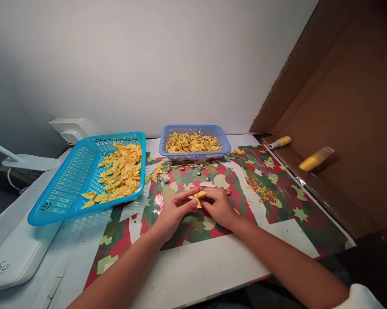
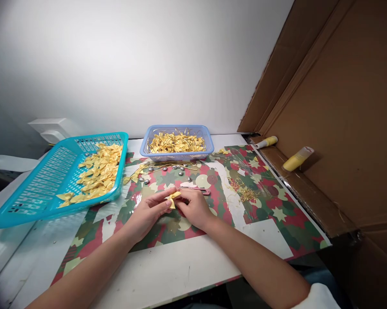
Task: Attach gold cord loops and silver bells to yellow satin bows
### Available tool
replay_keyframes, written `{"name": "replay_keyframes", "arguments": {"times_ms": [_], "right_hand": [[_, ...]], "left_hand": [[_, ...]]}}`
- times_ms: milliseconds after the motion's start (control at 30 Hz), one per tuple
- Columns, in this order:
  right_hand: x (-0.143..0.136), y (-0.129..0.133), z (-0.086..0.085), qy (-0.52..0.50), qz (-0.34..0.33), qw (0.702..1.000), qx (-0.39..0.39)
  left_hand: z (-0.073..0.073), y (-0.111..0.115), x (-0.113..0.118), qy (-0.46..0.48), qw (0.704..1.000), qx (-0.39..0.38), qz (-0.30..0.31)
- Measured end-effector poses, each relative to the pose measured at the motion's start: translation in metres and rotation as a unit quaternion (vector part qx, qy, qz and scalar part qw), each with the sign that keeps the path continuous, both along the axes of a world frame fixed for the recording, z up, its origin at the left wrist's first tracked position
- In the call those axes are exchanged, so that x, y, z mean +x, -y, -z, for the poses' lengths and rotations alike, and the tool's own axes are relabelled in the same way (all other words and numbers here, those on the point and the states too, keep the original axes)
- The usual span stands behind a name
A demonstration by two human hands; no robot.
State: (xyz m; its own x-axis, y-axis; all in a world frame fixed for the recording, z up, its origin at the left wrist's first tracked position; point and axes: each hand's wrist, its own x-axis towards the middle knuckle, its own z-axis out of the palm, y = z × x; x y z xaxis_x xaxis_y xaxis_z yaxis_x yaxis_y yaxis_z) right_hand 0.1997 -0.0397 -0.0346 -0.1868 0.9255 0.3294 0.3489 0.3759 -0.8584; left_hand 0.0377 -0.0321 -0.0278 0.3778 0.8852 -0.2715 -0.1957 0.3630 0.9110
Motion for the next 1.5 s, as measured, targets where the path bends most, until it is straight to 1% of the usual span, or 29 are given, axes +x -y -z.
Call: {"name": "replay_keyframes", "arguments": {"times_ms": [167, 533, 800, 1067, 1500], "right_hand": [[0.0, -0.001, 0.003, -0.004, 0.001, 1.0, -0.013], [0.0, -0.002, 0.007, -0.004, 0.008, 1.0, -0.011], [0.0, -0.002, 0.007, -0.004, 0.009, 1.0, -0.017], [0.0, -0.003, 0.007, -0.002, 0.007, 1.0, -0.019], [-0.001, -0.003, 0.01, -0.011, 0.013, 1.0, -0.026]], "left_hand": [[0.002, -0.001, 0.0, -0.019, 1.0, -0.002, -0.001], [-0.006, 0.0, 0.002, -0.026, 0.999, -0.018, -0.009], [-0.004, 0.0, 0.001, -0.03, 0.999, -0.017, -0.016], [-0.002, -0.001, 0.001, -0.029, 0.999, -0.041, -0.019], [-0.001, -0.003, 0.002, -0.034, 0.999, -0.035, -0.016]]}}
